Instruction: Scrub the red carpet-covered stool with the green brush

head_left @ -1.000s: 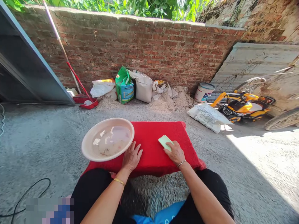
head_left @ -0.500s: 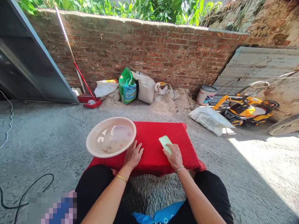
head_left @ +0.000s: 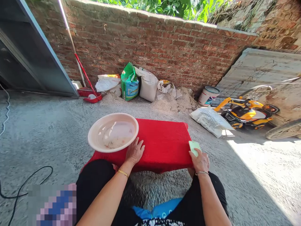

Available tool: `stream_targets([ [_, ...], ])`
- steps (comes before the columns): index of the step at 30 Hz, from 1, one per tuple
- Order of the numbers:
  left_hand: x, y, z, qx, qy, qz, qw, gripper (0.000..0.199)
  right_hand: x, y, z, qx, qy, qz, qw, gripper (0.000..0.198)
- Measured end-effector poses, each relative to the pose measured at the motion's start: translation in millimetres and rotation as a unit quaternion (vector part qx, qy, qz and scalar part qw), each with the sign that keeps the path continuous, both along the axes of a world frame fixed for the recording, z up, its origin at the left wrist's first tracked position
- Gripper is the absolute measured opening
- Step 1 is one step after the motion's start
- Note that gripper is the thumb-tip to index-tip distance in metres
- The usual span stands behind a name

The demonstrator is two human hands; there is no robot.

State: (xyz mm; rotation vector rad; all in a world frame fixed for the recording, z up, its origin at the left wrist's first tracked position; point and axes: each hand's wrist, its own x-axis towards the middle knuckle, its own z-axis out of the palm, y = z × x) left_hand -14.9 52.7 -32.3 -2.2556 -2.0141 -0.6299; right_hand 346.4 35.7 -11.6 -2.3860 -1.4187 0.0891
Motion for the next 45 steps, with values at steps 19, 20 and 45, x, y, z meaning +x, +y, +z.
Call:
stream_targets([
  [19,0.9,0.4,1.0,-0.001,0.0,-0.002,1.0,0.036,-37.6,-16.4,5.3,-0.015,0.011,0.139,0.99,0.038],
  [20,1.4,0.2,1.5,-0.003,-0.001,0.0,1.0,0.036,-24.0,-15.2,5.8,-0.019,0.016,0.089,0.996,0.04],
  [45,2.0,-0.2,1.3,-0.005,-0.027,0.008,1.0,0.035,27.8,39.8,-4.2,0.027,0.068,-0.033,0.997,0.051],
])
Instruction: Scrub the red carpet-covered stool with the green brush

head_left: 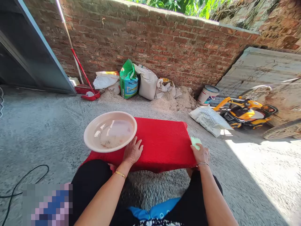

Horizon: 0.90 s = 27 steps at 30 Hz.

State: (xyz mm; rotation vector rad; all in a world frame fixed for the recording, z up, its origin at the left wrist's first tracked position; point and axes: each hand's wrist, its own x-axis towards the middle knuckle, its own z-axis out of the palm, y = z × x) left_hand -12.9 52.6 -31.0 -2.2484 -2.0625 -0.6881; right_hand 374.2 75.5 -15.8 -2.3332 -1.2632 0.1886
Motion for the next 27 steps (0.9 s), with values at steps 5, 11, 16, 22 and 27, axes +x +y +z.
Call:
stream_targets([
  [5,-1.3,-0.6,1.0,0.006,0.017,-0.001,1.0,0.036,-51.5,2.0,-11.7,0.099,0.001,0.104,0.99,0.047],
  [11,-3.1,-1.1,0.6,0.001,0.051,-0.001,0.999,0.037,-176.5,19.3,-11.7,0.097,-0.016,0.336,0.937,0.034],
  [16,-3.0,-1.0,-0.2,0.0,0.05,-0.003,0.999,0.038,-181.8,31.5,-0.9,0.054,-0.052,0.365,0.928,0.034],
  [22,-1.7,-0.1,-1.0,0.005,0.024,-0.004,1.0,0.038,-66.3,33.7,1.8,0.006,-0.017,0.126,0.992,0.042],
  [27,-1.0,-0.3,0.1,0.011,0.018,-0.002,1.0,0.036,-24.0,22.4,-5.6,0.033,-0.01,-0.008,0.999,0.05],
])
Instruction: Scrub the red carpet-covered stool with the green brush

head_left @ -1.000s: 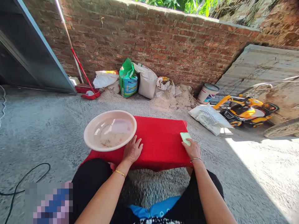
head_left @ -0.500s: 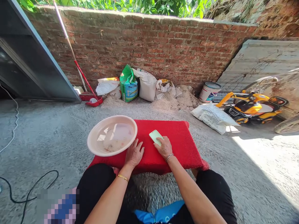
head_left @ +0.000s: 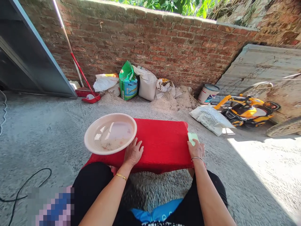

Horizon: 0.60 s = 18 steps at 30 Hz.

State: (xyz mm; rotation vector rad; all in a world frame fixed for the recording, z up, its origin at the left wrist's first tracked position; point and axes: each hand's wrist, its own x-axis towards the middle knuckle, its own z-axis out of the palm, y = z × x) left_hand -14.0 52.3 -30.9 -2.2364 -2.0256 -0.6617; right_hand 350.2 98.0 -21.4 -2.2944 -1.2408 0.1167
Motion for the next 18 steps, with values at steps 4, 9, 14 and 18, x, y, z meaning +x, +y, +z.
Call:
stream_targets([
  [4,-0.6,-0.4,0.0,0.002,0.026,-0.002,1.0,0.037,-43.6,0.7,-11.5,0.087,-0.014,0.082,0.993,0.046],
  [9,-2.2,0.2,-2.5,0.008,0.034,-0.004,0.999,0.037,-137.0,5.9,-19.4,0.109,-0.009,0.326,0.939,0.035],
  [14,-1.9,0.0,-2.3,0.008,0.025,-0.004,1.0,0.036,-156.1,19.0,-10.1,0.051,-0.027,0.383,0.922,0.034],
  [18,-0.6,-0.5,-0.6,0.002,0.027,-0.005,1.0,0.037,-94.7,27.4,0.3,0.005,-0.029,0.252,0.967,0.038],
])
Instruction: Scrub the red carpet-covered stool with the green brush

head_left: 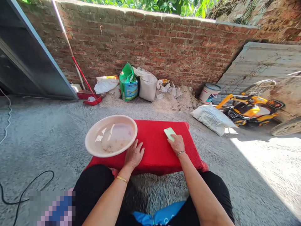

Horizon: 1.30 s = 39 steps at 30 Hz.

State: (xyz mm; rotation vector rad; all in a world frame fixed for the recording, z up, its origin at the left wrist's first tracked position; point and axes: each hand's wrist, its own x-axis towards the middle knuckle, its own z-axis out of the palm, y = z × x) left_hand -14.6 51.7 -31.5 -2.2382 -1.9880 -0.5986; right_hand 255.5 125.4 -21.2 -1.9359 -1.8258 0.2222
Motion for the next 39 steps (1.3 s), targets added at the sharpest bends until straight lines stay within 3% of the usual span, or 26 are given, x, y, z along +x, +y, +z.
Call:
stream_targets([
  [5,0.8,-0.1,1.4,-0.004,0.004,0.006,1.0,0.037,84.2,-6.8,1.8,-0.023,0.033,-0.222,0.974,0.047],
  [9,1.0,-0.4,1.2,-0.002,0.007,0.006,1.0,0.037,92.8,-12.3,-4.1,0.007,0.05,-0.26,0.964,0.051],
  [12,0.8,-0.6,0.3,-0.002,0.008,0.01,1.0,0.037,56.3,-11.0,-9.6,0.065,0.058,-0.175,0.981,0.047],
  [15,0.2,-0.4,-0.9,-0.002,0.012,0.008,1.0,0.038,-0.8,-9.1,-13.7,0.097,0.067,0.008,0.993,0.039],
  [18,-0.4,-0.2,-1.4,-0.003,0.019,0.006,1.0,0.038,-51.6,-8.0,-14.1,0.1,0.06,0.171,0.978,0.035],
  [21,-0.4,-0.4,-0.9,-0.004,0.01,0.005,1.0,0.038,-71.6,-4.0,-10.2,0.081,0.031,0.236,0.968,0.036],
  [24,0.3,-0.6,0.0,-0.01,-0.011,0.003,1.0,0.037,-53.4,4.4,-3.1,0.017,0.0,0.171,0.985,0.036],
  [28,1.5,-0.8,1.3,-0.019,-0.033,0.006,0.999,0.037,7.1,10.7,6.1,-0.041,-0.031,-0.009,0.999,0.041],
  [34,2.0,-1.3,2.8,-0.019,-0.049,0.008,0.999,0.036,81.2,-3.7,7.5,-0.049,0.027,-0.241,0.969,0.05],
  [37,1.6,-1.7,3.3,-0.016,-0.048,0.006,0.999,0.035,82.6,-8.2,5.0,-0.031,0.056,-0.28,0.958,0.053],
  [39,1.4,-1.8,3.4,-0.015,-0.034,0.006,0.999,0.036,66.5,-8.1,3.2,-0.014,0.066,-0.253,0.965,0.052],
])
